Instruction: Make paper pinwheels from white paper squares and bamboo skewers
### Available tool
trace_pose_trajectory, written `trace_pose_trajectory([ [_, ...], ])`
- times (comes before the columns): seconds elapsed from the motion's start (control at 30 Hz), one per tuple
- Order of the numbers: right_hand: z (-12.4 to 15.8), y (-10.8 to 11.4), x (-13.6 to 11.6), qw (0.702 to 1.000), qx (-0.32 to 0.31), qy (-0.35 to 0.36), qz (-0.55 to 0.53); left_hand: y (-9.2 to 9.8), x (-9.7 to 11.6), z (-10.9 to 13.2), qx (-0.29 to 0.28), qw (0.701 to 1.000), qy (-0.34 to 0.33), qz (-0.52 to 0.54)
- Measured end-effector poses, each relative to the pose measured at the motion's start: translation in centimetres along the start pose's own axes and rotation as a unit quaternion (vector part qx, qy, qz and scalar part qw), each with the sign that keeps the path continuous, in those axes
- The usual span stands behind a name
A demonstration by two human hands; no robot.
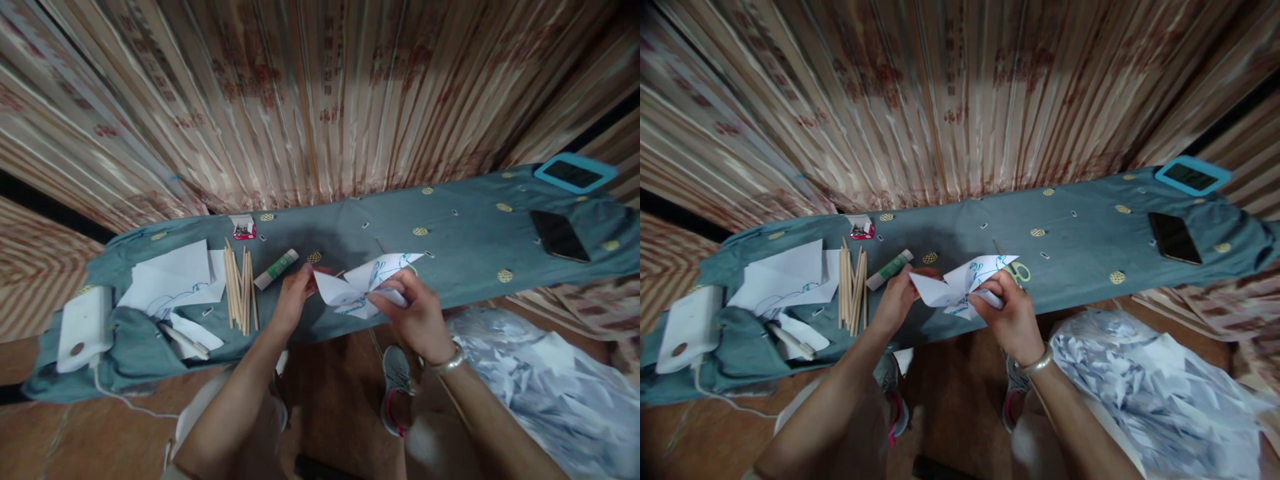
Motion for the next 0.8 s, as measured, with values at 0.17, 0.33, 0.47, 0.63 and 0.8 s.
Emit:
trace_pose_trajectory([
  [0.17,2.8,0.6,-4.8,0.987,-0.015,0.120,0.107,0.0,0.9,-0.6,0.042,0.950,-0.100,-0.293],
  [0.33,4.7,-0.9,-7.7,0.965,-0.069,0.216,0.128,-2.2,0.4,-0.9,0.026,0.828,-0.177,-0.532],
  [0.47,5.2,-1.8,-8.3,0.956,-0.084,0.256,0.118,-2.9,0.2,-1.8,0.026,0.806,-0.187,-0.561],
  [0.63,5.2,-1.6,-8.5,0.952,-0.067,0.271,0.127,-4.3,1.8,-0.5,0.017,0.864,-0.193,-0.464],
  [0.8,4.6,-0.8,-8.6,0.953,-0.034,0.268,0.134,-5.1,2.3,2.4,-0.038,0.972,-0.089,-0.213],
])
Point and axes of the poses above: each hand's wrist, its own z-axis away from the middle knuckle, its own y-axis out of the back of the hand, x = y × z, the point moved 10 cm from there along -z, towards the middle knuckle, and after that the axes turned 7 degrees about y, right-handed, at the moved point
